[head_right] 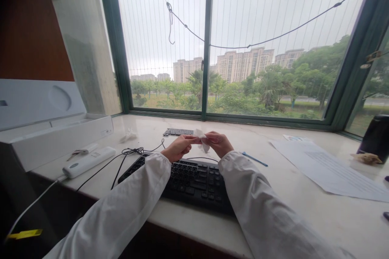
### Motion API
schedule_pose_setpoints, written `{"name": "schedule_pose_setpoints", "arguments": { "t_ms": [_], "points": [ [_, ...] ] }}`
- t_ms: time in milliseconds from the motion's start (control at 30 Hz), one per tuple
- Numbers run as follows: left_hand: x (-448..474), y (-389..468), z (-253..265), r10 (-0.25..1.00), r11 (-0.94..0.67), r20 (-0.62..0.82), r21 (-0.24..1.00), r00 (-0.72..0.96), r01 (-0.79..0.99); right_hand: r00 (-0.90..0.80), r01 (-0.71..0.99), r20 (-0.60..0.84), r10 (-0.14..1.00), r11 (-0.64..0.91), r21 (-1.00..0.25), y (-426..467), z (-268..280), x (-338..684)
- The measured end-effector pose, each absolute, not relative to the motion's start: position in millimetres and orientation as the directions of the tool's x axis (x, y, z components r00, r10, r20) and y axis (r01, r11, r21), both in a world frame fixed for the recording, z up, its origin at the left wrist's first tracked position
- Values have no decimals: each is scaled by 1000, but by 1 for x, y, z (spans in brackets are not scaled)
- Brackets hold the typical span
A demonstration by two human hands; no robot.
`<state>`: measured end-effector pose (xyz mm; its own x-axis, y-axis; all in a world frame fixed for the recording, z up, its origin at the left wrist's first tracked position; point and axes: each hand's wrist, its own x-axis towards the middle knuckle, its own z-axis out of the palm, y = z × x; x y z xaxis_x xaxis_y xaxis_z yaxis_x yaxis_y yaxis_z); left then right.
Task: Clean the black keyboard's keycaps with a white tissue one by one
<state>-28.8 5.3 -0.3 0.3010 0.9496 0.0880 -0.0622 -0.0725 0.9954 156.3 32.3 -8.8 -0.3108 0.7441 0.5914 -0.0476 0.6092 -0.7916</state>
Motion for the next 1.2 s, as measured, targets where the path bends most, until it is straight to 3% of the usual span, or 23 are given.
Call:
{"name": "schedule_pose_setpoints", "arguments": {
  "t_ms": [167, 333, 633, 767, 900, 1033, 1200],
  "points": [
    [-34, 7, 2, 908, 57, -20, 995, 419, -76, -330, 9, 618, 713, 658, -753, 33, -10, 159],
    [-34, 9, 2, 901, 105, -58, 991, 431, -86, -252, 122, 663, 705, 703, -701, 28, -13, 157],
    [-36, 8, 1, 876, 78, 24, 979, 482, -190, -77, 322, 754, 653, 732, -601, 21, -11, 154],
    [-32, 4, 0, 903, -23, 93, 986, 419, -168, -39, 202, 706, 707, 698, -687, 28, -13, 151],
    [-24, 3, -1, 929, -295, 305, 952, 211, -78, -2, -28, 565, 825, 564, -825, 33, -17, 147],
    [-21, -1, -1, 848, -530, 521, 838, 94, 131, -68, -194, 376, 924, 357, -914, 33, -20, 143],
    [-20, -9, 1, 734, -655, 674, 675, 77, 339, -177, -338, 231, 957, 161, -927, 32, -21, 139]
  ]
}}
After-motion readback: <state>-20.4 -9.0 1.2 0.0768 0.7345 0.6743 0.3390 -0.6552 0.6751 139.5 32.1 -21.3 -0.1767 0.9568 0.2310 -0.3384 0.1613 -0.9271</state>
